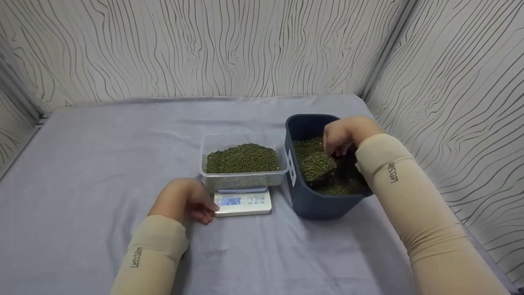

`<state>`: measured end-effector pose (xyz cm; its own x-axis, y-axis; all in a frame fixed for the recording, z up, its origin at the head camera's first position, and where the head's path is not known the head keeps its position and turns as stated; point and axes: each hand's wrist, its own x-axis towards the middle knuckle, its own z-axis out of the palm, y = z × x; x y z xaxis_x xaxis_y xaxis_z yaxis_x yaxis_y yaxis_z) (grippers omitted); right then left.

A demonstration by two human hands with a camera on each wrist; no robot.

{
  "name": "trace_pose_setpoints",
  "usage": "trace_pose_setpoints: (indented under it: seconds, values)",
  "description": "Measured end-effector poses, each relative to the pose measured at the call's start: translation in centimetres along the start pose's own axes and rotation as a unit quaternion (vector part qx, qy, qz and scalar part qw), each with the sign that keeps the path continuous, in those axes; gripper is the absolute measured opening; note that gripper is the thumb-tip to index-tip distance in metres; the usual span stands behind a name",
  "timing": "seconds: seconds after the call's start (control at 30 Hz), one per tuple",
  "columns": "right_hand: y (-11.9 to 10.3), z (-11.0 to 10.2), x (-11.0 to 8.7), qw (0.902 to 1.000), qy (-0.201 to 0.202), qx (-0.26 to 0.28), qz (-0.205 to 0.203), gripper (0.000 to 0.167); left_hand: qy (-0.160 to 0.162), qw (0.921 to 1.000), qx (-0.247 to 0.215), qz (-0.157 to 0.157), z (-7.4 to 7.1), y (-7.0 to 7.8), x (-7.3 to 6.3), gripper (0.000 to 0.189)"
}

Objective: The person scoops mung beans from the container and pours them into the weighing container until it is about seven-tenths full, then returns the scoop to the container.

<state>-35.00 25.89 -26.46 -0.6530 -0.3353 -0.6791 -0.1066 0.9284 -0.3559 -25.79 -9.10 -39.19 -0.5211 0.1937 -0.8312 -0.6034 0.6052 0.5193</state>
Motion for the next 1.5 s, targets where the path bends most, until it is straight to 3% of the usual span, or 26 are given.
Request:
trace_pose_setpoints:
  seconds: [0.43, 0.87, 1.5]
  values:
    - [-0.2, -1.0, -0.8, 0.9994, -0.015, 0.029, -0.010, 0.024, -0.001, 1.0000, -0.006, -0.003, 0.0, 0.1, 0.0, 0.013]
    - [-0.4, -2.1, -1.8, 0.9982, -0.035, 0.043, -0.025, 0.037, -0.009, 0.9997, 0.021, -0.001, -0.1, 0.2, 0.1, 0.016]
    - [0.8, -3.4, -3.5, 0.9979, -0.015, 0.064, -0.003, 0.030, -0.011, 0.9997, 0.021, -0.002, -0.1, 0.3, 0.1, 0.015]
